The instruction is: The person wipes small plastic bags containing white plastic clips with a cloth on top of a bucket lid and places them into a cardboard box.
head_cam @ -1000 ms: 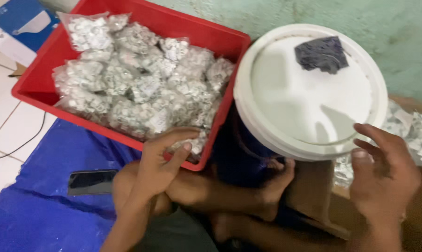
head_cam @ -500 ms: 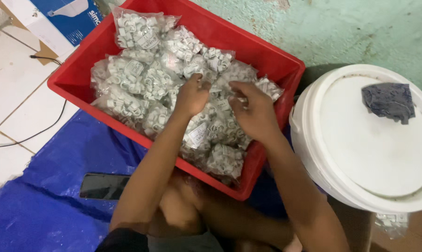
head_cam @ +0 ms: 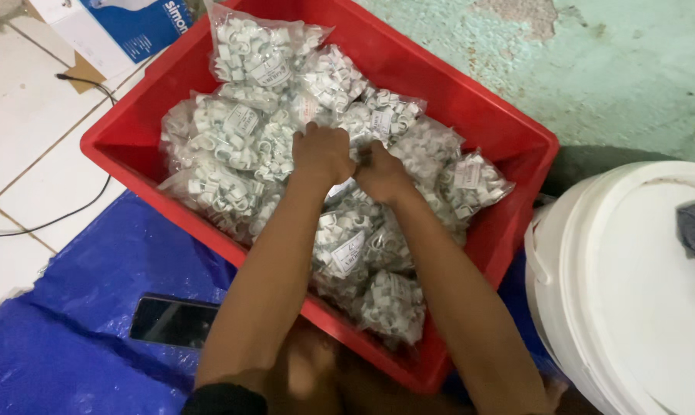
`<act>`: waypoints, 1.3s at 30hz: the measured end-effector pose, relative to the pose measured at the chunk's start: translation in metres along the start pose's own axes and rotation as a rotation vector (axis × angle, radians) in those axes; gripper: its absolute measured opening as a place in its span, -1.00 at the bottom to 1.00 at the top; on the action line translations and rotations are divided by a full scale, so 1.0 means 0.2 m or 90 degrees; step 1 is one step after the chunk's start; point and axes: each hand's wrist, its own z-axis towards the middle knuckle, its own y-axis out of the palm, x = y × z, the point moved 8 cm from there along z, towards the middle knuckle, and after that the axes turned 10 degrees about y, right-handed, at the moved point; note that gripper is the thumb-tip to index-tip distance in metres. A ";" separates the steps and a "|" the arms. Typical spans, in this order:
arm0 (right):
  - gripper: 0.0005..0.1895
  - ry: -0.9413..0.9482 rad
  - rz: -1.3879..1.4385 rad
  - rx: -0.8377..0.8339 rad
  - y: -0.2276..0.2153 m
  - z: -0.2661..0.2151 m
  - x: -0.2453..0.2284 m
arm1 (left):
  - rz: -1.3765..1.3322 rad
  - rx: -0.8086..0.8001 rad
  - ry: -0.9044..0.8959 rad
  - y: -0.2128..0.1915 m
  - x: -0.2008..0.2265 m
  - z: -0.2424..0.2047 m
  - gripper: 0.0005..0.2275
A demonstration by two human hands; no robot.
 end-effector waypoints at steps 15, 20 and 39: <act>-0.67 -0.036 0.532 0.043 -0.33 -0.27 -0.21 | -0.507 0.187 -0.094 -0.40 -0.05 -0.22 -0.19; -0.26 0.016 0.672 -0.004 -0.41 -0.45 -0.22 | -0.714 0.227 0.063 -0.38 0.11 -0.18 -0.56; -0.18 -0.071 0.524 0.503 -0.89 -1.75 0.32 | -0.851 -0.014 0.429 -0.49 1.00 -0.79 -0.75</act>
